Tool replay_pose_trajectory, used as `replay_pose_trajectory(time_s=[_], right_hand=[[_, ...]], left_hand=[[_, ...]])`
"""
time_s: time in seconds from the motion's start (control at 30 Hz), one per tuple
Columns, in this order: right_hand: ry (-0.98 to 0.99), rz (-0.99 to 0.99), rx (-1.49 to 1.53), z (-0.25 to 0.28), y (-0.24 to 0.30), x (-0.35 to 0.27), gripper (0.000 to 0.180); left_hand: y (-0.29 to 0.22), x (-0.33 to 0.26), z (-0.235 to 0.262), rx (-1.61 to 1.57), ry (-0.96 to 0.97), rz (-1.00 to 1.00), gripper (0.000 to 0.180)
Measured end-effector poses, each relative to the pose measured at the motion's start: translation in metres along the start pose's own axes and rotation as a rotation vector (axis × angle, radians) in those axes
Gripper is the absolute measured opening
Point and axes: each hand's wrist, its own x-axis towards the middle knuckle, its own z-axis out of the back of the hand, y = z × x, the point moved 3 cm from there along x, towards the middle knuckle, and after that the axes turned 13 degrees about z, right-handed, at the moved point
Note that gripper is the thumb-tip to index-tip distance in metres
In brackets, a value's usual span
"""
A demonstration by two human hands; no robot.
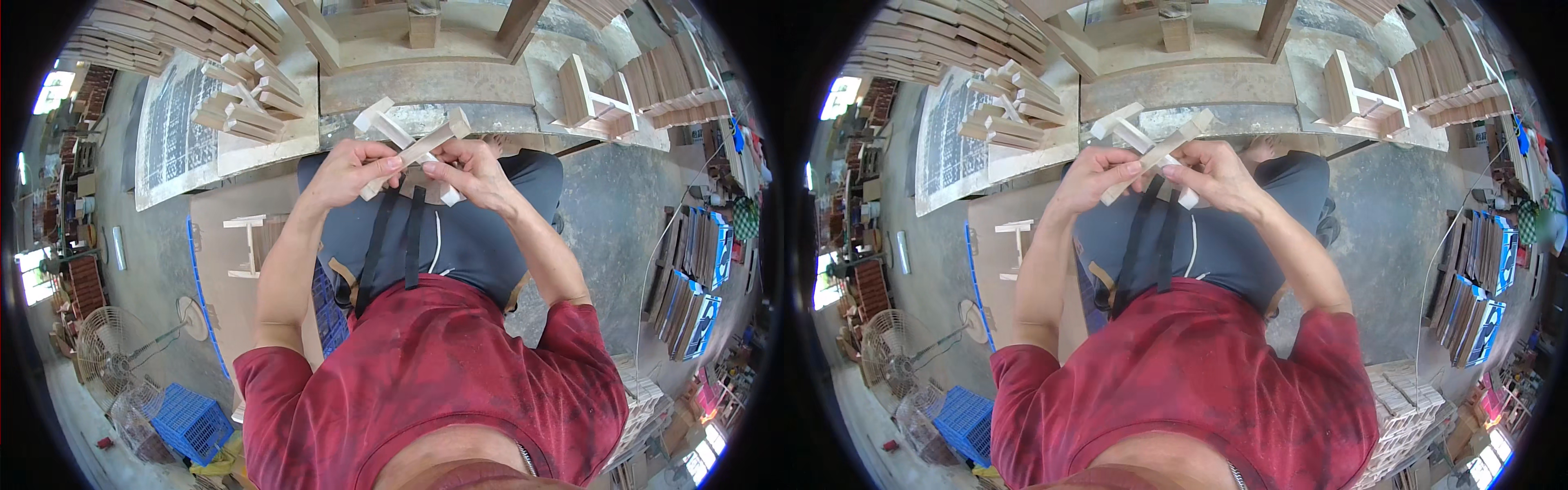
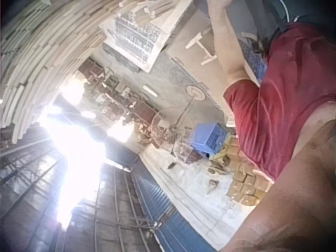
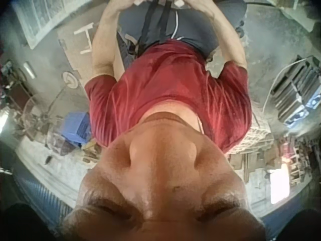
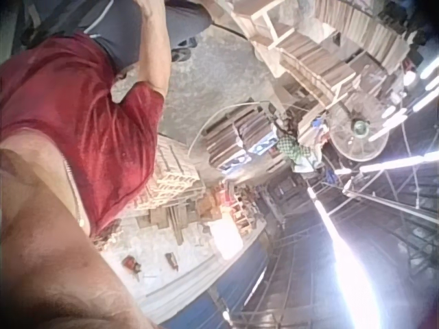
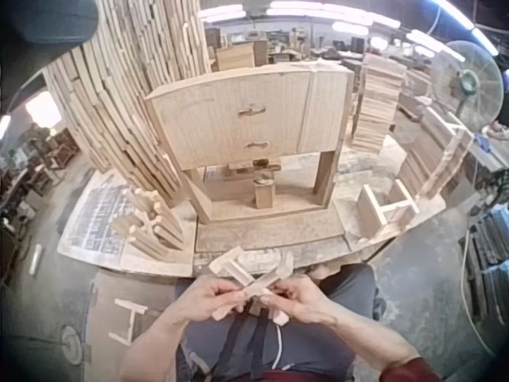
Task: The recorder is assembling small wooden cross-shaped stands from interlocking pre-cut wooden pieces in a factory setting.
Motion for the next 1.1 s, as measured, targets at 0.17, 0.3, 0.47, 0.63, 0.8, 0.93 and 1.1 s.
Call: replay_pose_trajectory(time_s=[0.17,0.3,0.47,0.63,0.8,0.93,1.1], right_hand=[[-0.008,0.098,0.076,0.004,-0.009,0.018,0.026],[-0.024,0.108,0.163,0.001,-0.02,0.023,0.023],[-0.032,0.111,0.174,0.003,-0.013,0.027,0.022],[-0.084,0.118,0.168,0.006,-0.024,0.033,0.02],[-0.151,0.067,0.355,0.005,-0.031,0.036,0.017],[-0.207,0.006,0.432,0.006,-0.037,0.036,0.016],[-0.237,0.042,0.44,0.007,-0.04,0.037,0.016]], left_hand=[[-0.004,0.004,0.008,-0.141,-0.054,-0.038,0.031],[0.006,0.01,0.007,-0.263,-0.072,0.003,0.032],[0.0,0.014,0.011,-0.235,-0.064,-0.014,0.032],[-0.009,0.019,0.017,-0.238,-0.038,0.059,0.033],[-0.013,0.024,0.021,-0.214,-0.002,0.102,0.031],[-0.014,0.031,0.024,-0.137,-0.057,0.112,0.033],[-0.017,0.038,0.027,-0.188,0.029,0.187,0.036]])
